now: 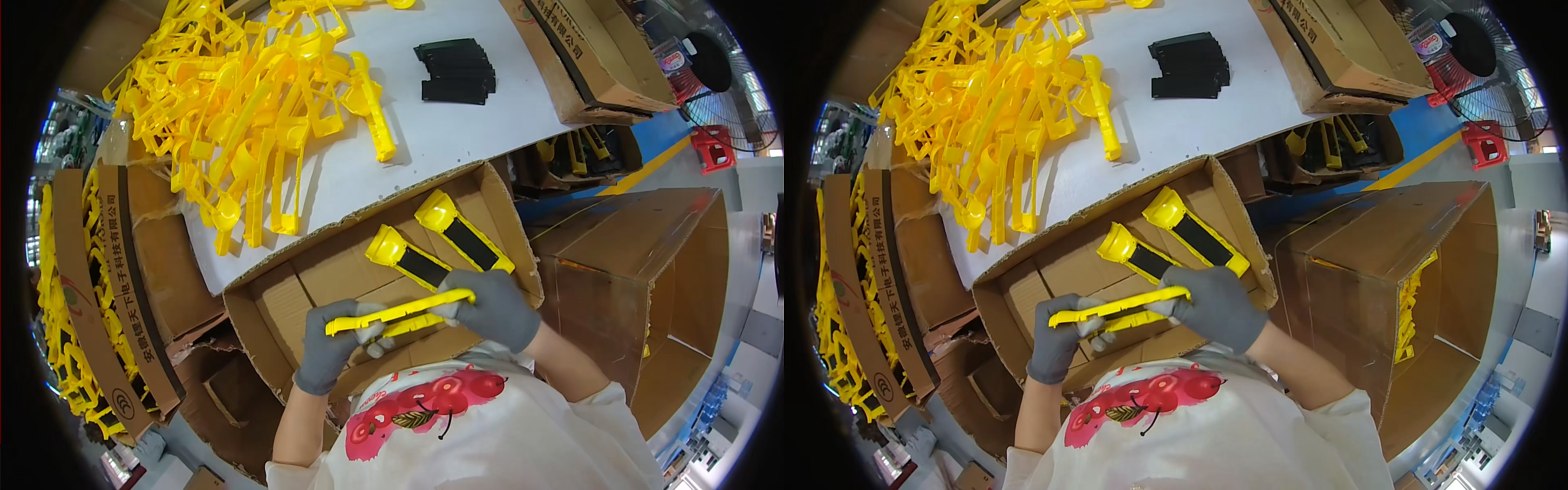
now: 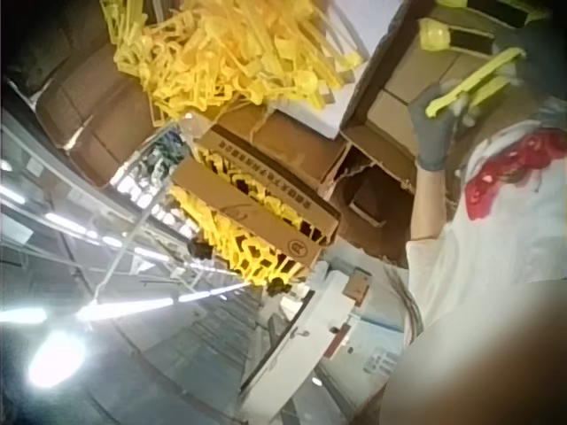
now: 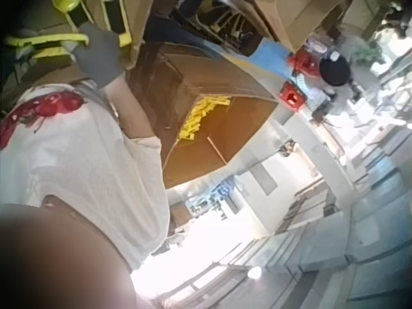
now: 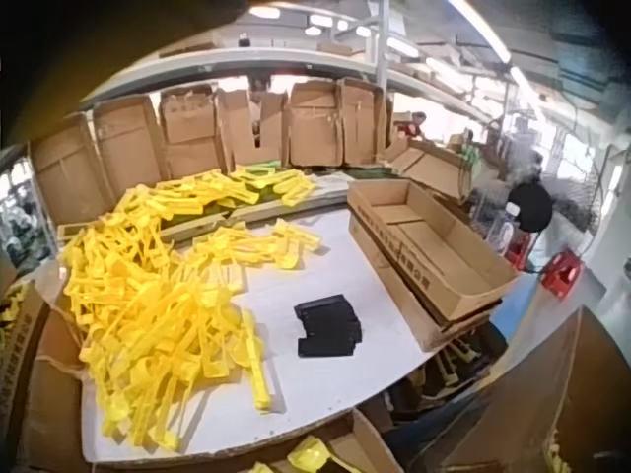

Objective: Assembling solar-powered lights by inserting solar panels into yellow plastic frames.

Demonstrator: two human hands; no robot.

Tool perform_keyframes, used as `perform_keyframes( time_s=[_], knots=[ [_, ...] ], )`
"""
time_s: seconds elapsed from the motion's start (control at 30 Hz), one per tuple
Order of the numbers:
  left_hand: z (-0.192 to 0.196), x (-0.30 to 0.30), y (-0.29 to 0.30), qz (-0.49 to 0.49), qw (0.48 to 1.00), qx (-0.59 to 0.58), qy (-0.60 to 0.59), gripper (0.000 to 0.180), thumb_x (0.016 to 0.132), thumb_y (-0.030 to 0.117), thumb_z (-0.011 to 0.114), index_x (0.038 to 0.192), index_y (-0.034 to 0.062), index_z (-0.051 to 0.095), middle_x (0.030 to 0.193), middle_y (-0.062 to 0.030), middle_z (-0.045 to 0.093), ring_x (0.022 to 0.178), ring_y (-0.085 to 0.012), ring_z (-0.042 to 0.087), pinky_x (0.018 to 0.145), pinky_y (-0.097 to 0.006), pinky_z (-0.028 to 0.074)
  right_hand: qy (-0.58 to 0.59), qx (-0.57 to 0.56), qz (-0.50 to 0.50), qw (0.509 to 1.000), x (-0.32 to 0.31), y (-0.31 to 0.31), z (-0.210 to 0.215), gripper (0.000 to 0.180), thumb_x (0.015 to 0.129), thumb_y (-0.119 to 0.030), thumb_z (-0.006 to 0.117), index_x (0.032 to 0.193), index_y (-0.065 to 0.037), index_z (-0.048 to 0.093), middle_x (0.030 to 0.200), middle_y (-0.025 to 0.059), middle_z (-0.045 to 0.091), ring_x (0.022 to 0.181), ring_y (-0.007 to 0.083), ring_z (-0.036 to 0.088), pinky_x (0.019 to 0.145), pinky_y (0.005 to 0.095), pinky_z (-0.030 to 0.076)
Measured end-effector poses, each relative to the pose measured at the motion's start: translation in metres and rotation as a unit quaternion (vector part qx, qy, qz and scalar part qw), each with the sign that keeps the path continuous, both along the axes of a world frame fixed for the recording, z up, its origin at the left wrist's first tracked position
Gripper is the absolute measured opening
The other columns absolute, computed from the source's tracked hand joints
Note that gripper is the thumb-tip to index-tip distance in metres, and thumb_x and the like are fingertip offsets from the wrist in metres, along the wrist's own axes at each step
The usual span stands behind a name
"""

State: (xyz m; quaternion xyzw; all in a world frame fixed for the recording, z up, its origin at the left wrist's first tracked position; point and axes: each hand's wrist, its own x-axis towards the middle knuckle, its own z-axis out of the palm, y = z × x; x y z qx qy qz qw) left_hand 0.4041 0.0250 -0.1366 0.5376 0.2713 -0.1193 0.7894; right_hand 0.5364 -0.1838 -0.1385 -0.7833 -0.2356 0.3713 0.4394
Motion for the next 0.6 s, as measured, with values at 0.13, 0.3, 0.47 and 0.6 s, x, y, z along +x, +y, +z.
perform_keyframes(
  time_s=[0.13,0.3,0.47,0.6],
  knots=[
    [-0.001,-0.003,0.004,-0.006,1.000,0.022,0.017,0.020,0.084,0.001,0.067,0.102,-0.0086,0.065,0.081,-0.0135,0.068,0.066,-0.0166,0.067,0.056,-0.024,0.054,-0.163,0.012,-0.009,0.986,-0.017,-0.003,-0.023,0.031,0.078,-0.039,0.073,0.084,-0.011,0.062,0.060,0.0102,0.060,0.056,0.0277,0.061,0.051,0.0375,0.047],
    [0.001,-0.001,0.009,0.009,0.997,0.062,0.051,0.020,0.082,0.004,0.066,0.097,-0.0091,0.064,0.077,-0.0171,0.068,0.059,-0.0188,0.066,0.050,-0.025,0.052,-0.207,-0.021,0.003,0.978,-0.016,0.006,-0.022,0.023,0.078,-0.031,0.075,0.083,-0.011,0.064,0.061,0.0081,0.060,0.058,0.0265,0.062,0.054,0.0351,0.047],
    [-0.004,0.005,0.048,-0.069,0.994,0.022,0.081,0.021,0.085,0.006,0.064,0.103,-0.0056,0.062,0.076,-0.0118,0.067,0.062,-0.0153,0.065,0.053,-0.024,0.052,-0.016,0.055,-0.010,0.998,0.028,0.012,0.011,0.027,0.075,-0.030,0.076,0.093,-0.012,0.068,0.071,0.0065,0.063,0.060,0.0199,0.062,0.057,0.0305,0.048],
    [-0.017,0.017,0.082,-0.152,0.970,0.109,0.157,0.025,0.082,0.013,0.070,0.099,-0.0028,0.061,0.073,-0.0095,0.066,0.060,-0.0130,0.064,0.051,-0.024,0.050,-0.329,0.037,-0.142,0.933,0.122,0.025,-0.004,0.029,0.077,-0.023,0.074,0.103,-0.013,0.065,0.085,0.0041,0.065,0.065,0.0157,0.063,0.059,0.0267,0.049]
  ],
)
